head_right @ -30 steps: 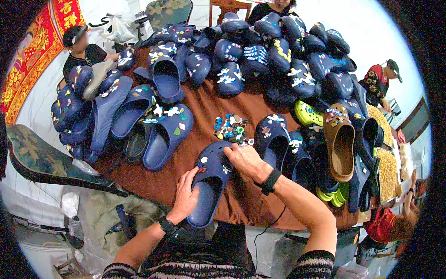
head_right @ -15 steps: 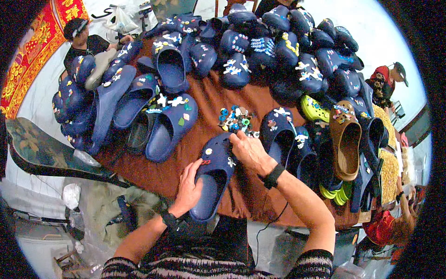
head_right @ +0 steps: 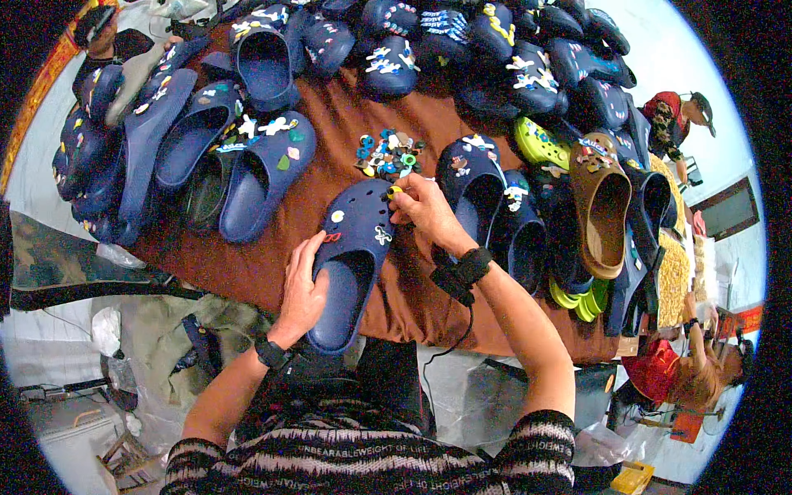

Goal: Manually attaching decorative charms into the holes of plastic clogs.

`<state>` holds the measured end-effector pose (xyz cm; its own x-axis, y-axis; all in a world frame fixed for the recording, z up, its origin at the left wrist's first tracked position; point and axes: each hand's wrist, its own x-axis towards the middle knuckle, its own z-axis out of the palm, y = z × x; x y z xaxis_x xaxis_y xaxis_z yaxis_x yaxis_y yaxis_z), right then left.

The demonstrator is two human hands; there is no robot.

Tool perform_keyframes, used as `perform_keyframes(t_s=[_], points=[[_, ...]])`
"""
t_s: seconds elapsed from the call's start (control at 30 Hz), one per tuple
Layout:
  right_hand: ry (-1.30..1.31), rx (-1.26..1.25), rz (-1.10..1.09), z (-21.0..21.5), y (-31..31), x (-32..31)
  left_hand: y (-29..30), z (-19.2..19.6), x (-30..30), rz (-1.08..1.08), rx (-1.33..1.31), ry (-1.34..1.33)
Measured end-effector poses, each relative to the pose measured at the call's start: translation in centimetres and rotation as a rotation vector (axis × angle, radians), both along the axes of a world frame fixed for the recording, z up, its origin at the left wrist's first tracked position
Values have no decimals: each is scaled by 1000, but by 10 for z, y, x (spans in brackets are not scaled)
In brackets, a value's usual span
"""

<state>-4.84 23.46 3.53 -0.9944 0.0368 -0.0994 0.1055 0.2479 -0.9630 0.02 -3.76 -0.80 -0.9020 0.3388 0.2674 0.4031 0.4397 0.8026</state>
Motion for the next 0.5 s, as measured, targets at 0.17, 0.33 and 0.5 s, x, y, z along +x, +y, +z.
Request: perform_keyframes(t_s=[0.17,0.33,0.5], points=[[74,233,11,13,1,2,-1,4,2,6,4,-17],[251,604,57,26,-2,1,-1,1,1,8,-1,-19],[372,840,139,20,-4,-3,-1,5,0,8,-3,-30]])
